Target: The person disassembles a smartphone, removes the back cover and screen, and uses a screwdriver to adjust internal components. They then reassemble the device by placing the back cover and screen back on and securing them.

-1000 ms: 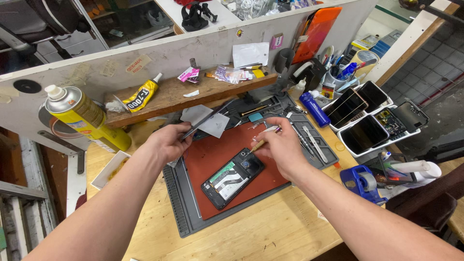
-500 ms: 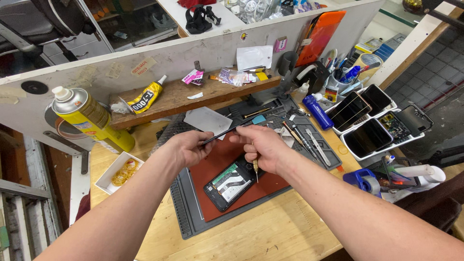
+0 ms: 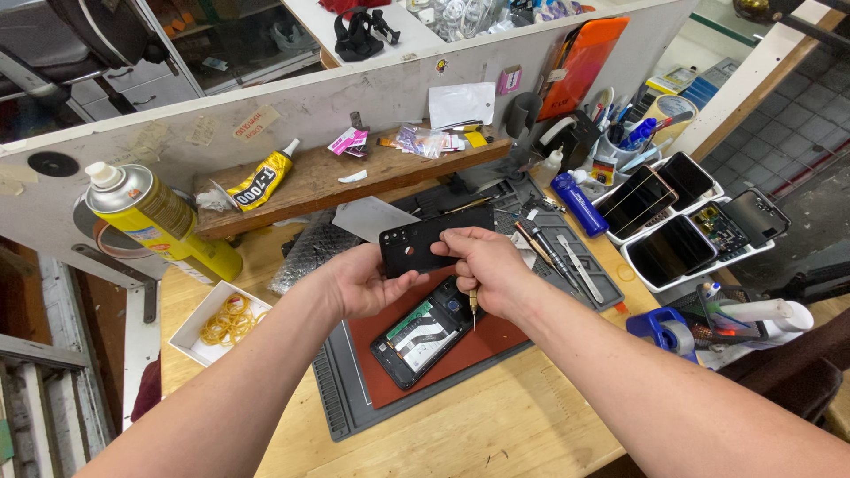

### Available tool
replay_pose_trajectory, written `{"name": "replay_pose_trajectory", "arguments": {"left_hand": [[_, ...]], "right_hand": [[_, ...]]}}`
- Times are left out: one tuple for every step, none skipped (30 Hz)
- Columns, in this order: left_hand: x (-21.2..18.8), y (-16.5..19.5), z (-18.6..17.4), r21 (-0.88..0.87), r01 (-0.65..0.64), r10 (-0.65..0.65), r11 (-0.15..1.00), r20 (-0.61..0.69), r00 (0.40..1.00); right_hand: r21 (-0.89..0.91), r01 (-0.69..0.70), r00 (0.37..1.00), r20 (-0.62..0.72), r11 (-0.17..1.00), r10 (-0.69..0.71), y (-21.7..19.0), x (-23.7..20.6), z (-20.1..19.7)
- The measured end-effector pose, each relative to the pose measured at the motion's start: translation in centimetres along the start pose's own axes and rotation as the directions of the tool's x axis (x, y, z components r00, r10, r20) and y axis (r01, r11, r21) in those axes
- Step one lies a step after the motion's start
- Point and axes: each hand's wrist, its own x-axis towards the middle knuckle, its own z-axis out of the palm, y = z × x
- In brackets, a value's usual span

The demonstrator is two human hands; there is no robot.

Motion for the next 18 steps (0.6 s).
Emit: {"name": "replay_pose_trajectory", "arguments": {"left_hand": [[-0.3,0.0,0.2,-0.003,-0.001,0.001,1.0,-0.001,1.0],[-0.5,0.0,0.3,-0.005,-0.002,0.002,1.0,-0.002,1.0],[-0.7,-0.1,0.5,-0.008,-0.002,0.002,1.0,-0.003,1.0],[-1.0,-0.1,0.6,-0.015,-0.007,0.007,1.0,0.0,1.0],[-1.2,-0.1,0.7,-0.021,-0.013,0.013,1.0,0.002,1.0],[-1.4,-0.1,0.9,-0.028,-0.019,0.02,0.999,0.004,1.0],[-1.5,-0.2,1.0,-0.053,-0.033,0.033,0.998,-0.001,0.999],[-1.7,-0.4,1.1,-0.078,-0.047,0.046,0.996,-0.007,0.999],[-1.8,-0.5,1.2,-0.103,-0.059,0.058,0.993,-0.012,0.998],[-1.9,-0.6,1.3,-0.121,-0.043,0.043,0.992,-0.006,0.999],[-2.0,-0.7,1.4,-0.139,-0.028,0.028,0.99,-0.001,1.0],[-2.1,-0.8,1.5,-0.156,-0.012,0.012,0.988,0.005,1.0],[-2.2,-0.9,1.6,-0.175,-0.004,0.005,0.985,0.0,1.0],[-2.2,-1.0,1.7,-0.194,0.002,-0.003,0.981,-0.004,1.0],[-2.2,-1.1,1.7,-0.213,0.008,-0.01,0.977,-0.009,1.0],[-2.2,-1.1,1.7,-0.211,-0.009,0.006,0.977,-0.019,1.0],[-2.1,-1.2,1.7,-0.208,-0.026,0.021,0.978,-0.028,0.999],[-2.0,-1.2,1.6,-0.205,-0.044,0.037,0.978,-0.038,0.999]], "right_hand": [[-0.007,-0.001,1.0,-0.009,1.0,0.001,0.1,0.0,0.0],[-0.014,-0.003,1.0,-0.02,1.0,0.003,0.1,0.0,0.0],[-0.022,-0.006,1.0,-0.031,1.0,0.005,0.2,0.1,-0.1],[-0.037,0.0,0.999,-0.034,0.999,-0.001,0.3,0.1,-0.1],[-0.052,0.005,0.999,-0.037,0.999,-0.007,0.4,0.1,-0.1],[-0.067,0.012,0.999,-0.04,0.998,-0.015,0.5,0.1,0.0],[-0.077,0.013,0.999,-0.044,0.997,-0.016,0.5,0.2,0.0],[-0.087,0.014,0.999,-0.049,0.996,-0.018,0.6,0.3,0.1],[-0.096,0.014,0.998,-0.054,0.995,-0.02,0.7,0.3,0.1],[-0.117,0.013,0.997,-0.068,0.993,-0.021,0.7,0.4,0.2],[-0.136,0.011,0.996,-0.082,0.991,-0.022,0.8,0.5,0.3],[-0.155,0.009,0.995,-0.095,0.988,-0.024,0.9,0.5,0.3],[-0.172,0.009,0.995,-0.1,0.985,-0.026,0.9,0.6,0.3],[-0.189,0.009,0.994,-0.104,0.982,-0.029,1.0,0.7,0.3],[-0.206,0.01,0.994,-0.108,0.979,-0.032,1.1,0.8,0.3],[-0.229,0.012,0.993,-0.109,0.973,-0.038,1.2,0.9,0.3],[-0.251,0.015,0.993,-0.111,0.968,-0.045,1.3,1.0,0.4],[-0.273,0.019,0.992,-0.111,0.962,-0.051,1.5,1.2,0.4]]}}
